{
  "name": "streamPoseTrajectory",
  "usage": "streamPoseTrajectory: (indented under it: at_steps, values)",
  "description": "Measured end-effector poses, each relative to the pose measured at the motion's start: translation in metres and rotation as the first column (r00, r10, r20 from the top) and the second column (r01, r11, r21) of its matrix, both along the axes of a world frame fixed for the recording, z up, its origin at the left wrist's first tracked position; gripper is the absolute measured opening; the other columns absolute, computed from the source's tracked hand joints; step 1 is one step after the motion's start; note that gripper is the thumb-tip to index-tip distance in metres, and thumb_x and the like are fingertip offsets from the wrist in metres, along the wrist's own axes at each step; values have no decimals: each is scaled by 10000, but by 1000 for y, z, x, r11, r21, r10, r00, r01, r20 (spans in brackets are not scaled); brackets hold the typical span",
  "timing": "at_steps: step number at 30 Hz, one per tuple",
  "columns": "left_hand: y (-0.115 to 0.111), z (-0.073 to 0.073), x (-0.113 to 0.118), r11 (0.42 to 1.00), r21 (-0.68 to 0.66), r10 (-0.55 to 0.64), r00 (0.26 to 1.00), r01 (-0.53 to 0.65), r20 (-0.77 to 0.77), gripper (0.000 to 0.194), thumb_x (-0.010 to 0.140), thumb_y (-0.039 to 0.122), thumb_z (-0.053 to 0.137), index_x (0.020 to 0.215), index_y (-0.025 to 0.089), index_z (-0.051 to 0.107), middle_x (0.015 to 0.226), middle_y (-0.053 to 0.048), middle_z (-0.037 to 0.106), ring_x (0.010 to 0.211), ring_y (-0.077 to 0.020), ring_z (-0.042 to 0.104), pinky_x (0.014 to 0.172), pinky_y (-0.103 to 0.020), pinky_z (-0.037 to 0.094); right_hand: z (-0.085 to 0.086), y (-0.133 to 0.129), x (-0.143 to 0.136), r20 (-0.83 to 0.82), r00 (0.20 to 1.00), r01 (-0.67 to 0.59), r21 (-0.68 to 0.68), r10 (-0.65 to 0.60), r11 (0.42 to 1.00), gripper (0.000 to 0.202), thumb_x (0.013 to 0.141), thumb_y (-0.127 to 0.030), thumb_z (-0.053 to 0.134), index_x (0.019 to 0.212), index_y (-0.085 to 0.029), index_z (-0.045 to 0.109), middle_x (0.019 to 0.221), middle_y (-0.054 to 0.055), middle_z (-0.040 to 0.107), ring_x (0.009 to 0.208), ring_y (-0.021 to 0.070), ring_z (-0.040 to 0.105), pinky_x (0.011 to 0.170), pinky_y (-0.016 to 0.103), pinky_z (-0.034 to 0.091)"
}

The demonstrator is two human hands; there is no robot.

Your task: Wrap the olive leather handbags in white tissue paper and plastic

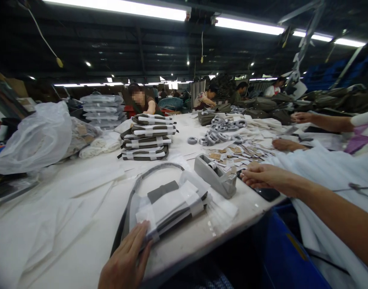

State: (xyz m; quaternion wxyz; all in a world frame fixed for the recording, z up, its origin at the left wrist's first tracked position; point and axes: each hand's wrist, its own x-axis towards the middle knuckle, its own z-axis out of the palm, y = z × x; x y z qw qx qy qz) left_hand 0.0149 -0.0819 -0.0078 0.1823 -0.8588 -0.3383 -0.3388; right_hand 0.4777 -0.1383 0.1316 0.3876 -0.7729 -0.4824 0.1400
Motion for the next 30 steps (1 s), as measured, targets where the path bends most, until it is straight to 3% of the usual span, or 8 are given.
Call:
streamPoseTrajectory:
  at_steps: [3,6,9,13,16,19,22,30]
  values:
    - [-1,0,1,1000,18,-8,1000,8,15,552,978,206,488,1511,162,351,1269,-66,681,1103,-224,682,888,-339,603,-36,-13,4,-336,928,-219,-144,160,965,336,889,-429,635,894,-123,775,924,257,746,715,210,743,631,243,576]
    - [-1,2,2,1000,29,-6,1000,5,22,537,982,210,475,1505,164,363,1268,-65,682,1099,-225,683,888,-336,597,-72,-11,4,-287,947,-175,-77,146,982,365,890,-469,605,909,-134,750,940,231,751,767,221,746,672,257,586]
    - [-1,3,1,1000,30,-3,1000,2,31,481,986,221,469,1462,159,430,1260,-65,686,1091,-223,686,888,-333,591,-93,-7,5,-207,972,-122,-60,107,991,372,804,-514,664,836,-148,726,831,170,761,737,249,741,652,304,598]
    - [-1,4,-1,1000,-7,12,1000,-12,2,418,988,240,481,1391,132,500,1258,-79,687,1097,-216,683,905,-316,577,-88,-18,4,1,995,-103,-17,103,994,348,796,-514,664,916,-196,737,891,93,772,816,267,738,762,356,592]
    - [-3,5,-1,999,-32,32,999,-31,11,394,999,278,462,1346,103,529,1227,-102,699,1070,-220,694,889,-316,581,-65,-31,-13,365,894,-289,21,261,957,261,886,-443,606,974,-240,744,988,52,763,918,251,720,839,338,555]
    - [-4,7,1,998,-52,36,999,-34,33,370,1007,277,437,1308,95,550,1199,-110,711,1058,-223,700,877,-322,590,-38,-27,-50,569,676,-552,-29,468,833,208,957,-319,542,1028,-249,725,1005,43,749,902,199,709,802,280,526]
    - [-6,10,2,994,-102,40,998,-35,47,348,1003,249,428,1290,101,558,1204,-107,710,1088,-222,688,896,-329,592,-16,-7,-100,613,470,-741,-117,635,661,210,987,-231,497,1071,-232,690,965,49,732,854,156,686,748,245,482]
    - [-11,12,6,967,-255,43,989,-7,139,363,968,204,461,1305,99,549,1255,-111,684,1174,-238,641,979,-361,564,5,84,-218,524,51,-884,-372,850,283,188,976,-302,519,898,-207,662,811,30,676,762,149,622,658,254,388]
